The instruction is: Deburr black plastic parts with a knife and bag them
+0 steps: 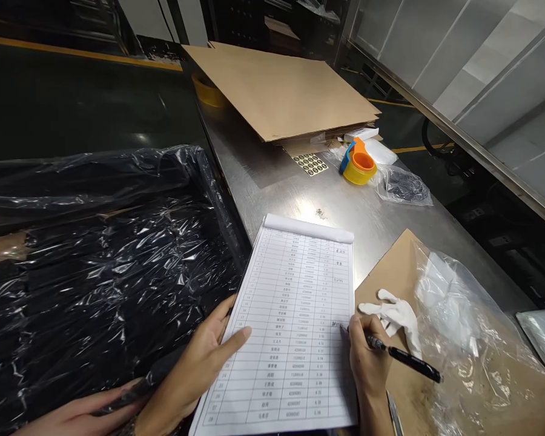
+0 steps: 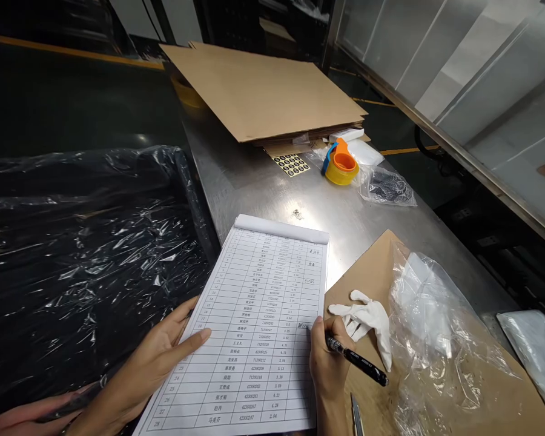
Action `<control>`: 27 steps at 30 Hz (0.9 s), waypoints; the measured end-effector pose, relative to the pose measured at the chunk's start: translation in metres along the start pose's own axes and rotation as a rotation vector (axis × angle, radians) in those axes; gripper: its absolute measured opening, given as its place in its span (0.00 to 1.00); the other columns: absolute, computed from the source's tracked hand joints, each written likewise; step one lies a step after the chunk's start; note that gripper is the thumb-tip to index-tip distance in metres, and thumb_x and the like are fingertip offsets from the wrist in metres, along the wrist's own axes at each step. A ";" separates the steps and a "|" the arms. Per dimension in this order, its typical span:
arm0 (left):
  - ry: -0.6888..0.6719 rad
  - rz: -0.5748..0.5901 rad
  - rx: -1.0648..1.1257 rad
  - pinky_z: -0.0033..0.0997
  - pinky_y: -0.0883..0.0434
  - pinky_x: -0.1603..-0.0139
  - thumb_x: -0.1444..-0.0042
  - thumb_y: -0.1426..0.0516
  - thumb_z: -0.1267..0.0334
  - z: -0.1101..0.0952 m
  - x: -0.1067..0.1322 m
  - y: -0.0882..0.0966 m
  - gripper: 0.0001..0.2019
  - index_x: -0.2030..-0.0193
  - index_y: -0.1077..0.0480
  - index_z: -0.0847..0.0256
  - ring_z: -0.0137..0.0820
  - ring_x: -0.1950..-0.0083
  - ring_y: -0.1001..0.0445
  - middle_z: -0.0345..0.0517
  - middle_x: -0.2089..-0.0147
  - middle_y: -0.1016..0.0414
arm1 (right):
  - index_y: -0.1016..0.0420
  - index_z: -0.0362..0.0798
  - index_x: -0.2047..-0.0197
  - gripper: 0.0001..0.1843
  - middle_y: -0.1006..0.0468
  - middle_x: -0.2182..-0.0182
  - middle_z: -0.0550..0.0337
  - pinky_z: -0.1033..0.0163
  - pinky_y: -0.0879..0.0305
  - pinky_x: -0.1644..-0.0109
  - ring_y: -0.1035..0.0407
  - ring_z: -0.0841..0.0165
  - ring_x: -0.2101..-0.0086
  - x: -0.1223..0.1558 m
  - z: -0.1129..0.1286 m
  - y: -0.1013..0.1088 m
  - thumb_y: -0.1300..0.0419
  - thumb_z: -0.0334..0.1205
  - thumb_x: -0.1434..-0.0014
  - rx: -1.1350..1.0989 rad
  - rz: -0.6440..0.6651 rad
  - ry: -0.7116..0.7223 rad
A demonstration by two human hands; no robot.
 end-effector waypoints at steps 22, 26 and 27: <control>-0.005 -0.010 0.009 0.38 0.27 0.51 0.49 0.40 0.54 -0.003 0.000 -0.003 0.34 0.38 0.49 0.55 0.43 0.46 0.30 0.50 0.45 0.29 | 0.47 0.50 0.82 0.19 0.45 0.85 0.71 0.67 0.48 0.74 0.48 0.75 0.81 0.002 -0.003 -0.001 0.45 0.43 0.45 0.009 -0.012 0.018; 0.001 -0.004 0.018 0.36 0.27 0.51 0.49 0.40 0.54 -0.002 0.000 -0.002 0.34 0.38 0.49 0.55 0.42 0.45 0.30 0.49 0.45 0.29 | 0.45 0.49 0.82 0.18 0.44 0.85 0.71 0.67 0.47 0.73 0.48 0.75 0.81 0.001 -0.001 0.001 0.45 0.42 0.44 0.020 -0.052 0.028; 0.002 -0.005 0.019 0.36 0.27 0.51 0.49 0.40 0.54 -0.002 0.000 -0.002 0.34 0.38 0.49 0.55 0.42 0.46 0.30 0.49 0.45 0.28 | 0.45 0.49 0.82 0.18 0.44 0.85 0.71 0.67 0.47 0.73 0.47 0.75 0.81 0.001 -0.001 0.001 0.45 0.42 0.44 0.023 -0.055 0.031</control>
Point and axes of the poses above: each hand's wrist, its own x-axis away from the middle knuckle, its own y-axis out of the back of the hand, z = x × y, the point moved 4 cm from there along -x, towards the middle knuckle
